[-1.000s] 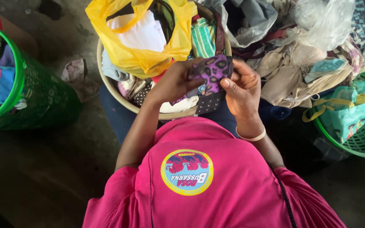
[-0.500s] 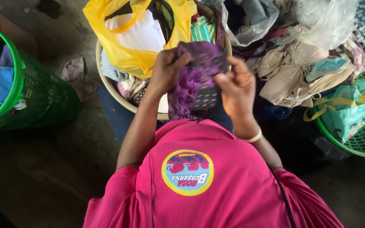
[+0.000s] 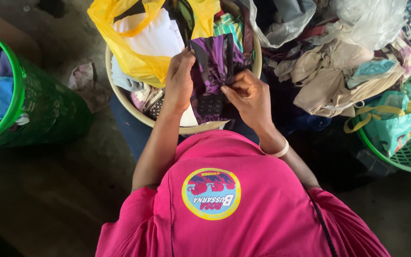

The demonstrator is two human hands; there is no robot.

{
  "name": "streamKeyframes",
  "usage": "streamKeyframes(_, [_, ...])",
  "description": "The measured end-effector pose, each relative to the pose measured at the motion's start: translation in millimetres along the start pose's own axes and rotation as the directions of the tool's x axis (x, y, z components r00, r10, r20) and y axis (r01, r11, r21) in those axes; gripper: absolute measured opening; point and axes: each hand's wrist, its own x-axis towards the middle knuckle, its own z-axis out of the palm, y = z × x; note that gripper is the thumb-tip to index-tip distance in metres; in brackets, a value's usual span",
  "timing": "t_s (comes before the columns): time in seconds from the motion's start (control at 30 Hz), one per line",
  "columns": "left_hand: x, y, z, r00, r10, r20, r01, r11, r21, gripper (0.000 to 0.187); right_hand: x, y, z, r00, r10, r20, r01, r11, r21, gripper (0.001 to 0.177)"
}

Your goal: The person sits on the floor and sorts through a pile of clothes in a basin, picking up items one by one, unfolding them, and placing them into a plastic bag. They handle several garments including patterned and solid-colored pieces.

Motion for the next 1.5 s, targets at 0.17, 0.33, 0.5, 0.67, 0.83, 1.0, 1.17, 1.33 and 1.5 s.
streamKeyframes(0.17, [-8.1,22.9,6.8,0.995,0.069,0.074,-0.08,0.985,0.153,0.035,4.4,-29.3,-0.1,0.937,-0.32,-0.143,0.228,0.866,-0.445,0.039])
streamKeyframes(0.33, [-18.5,32.6,15.5,0.977,-0.01,0.213,-0.021,0.99,0.141,0.025,2.0,-51.1,-2.3,0.923,-0.382,-0.046,0.286,0.76,-0.583,0.098])
streamKeyframes(0.5, [-11.8,26.9,7.6,0.896,0.107,0.43,-0.213,0.955,0.205,0.017,-3.1,-37.7,12.3,0.935,-0.347,-0.076,0.29,0.869,-0.402,0.085])
streamKeyframes(0.67, [-20.5,70.3,26.8,0.901,0.098,0.422,-0.25,0.913,0.323,0.037,-2.2,-18.1,5.8,0.935,-0.353,0.003,0.322,0.848,-0.42,0.05])
streamKeyframes(0.83, [-22.7,67.4,30.0,0.895,0.159,0.416,-0.351,0.827,0.439,0.018,2.3,-13.0,2.1,0.922,-0.386,0.026,0.36,0.833,-0.419,0.041])
streamKeyframes(1.0, [-16.0,59.5,36.9,0.802,0.228,0.552,-0.462,0.822,0.333,0.019,-2.1,-33.8,3.9,0.976,-0.204,0.077,0.218,0.935,-0.281,0.049])
streamKeyframes(1.17, [-12.6,64.6,34.7,0.792,0.188,0.58,-0.444,0.831,0.336,0.025,-1.8,-7.4,-3.2,0.989,-0.139,0.054,0.146,0.98,-0.135,0.017])
streamKeyframes(1.33, [-4.2,54.1,1.3,0.754,-0.084,0.651,-0.209,0.91,0.359,0.071,1.6,-16.5,-12.9,0.985,-0.173,0.015,0.174,0.98,-0.101,0.03])
streamKeyframes(1.5, [-5.1,0.6,-13.2,0.785,-0.449,0.427,0.117,0.784,0.61,0.047,15.3,-46.0,-11.2,0.887,-0.433,-0.157,0.388,0.886,-0.252,0.033])
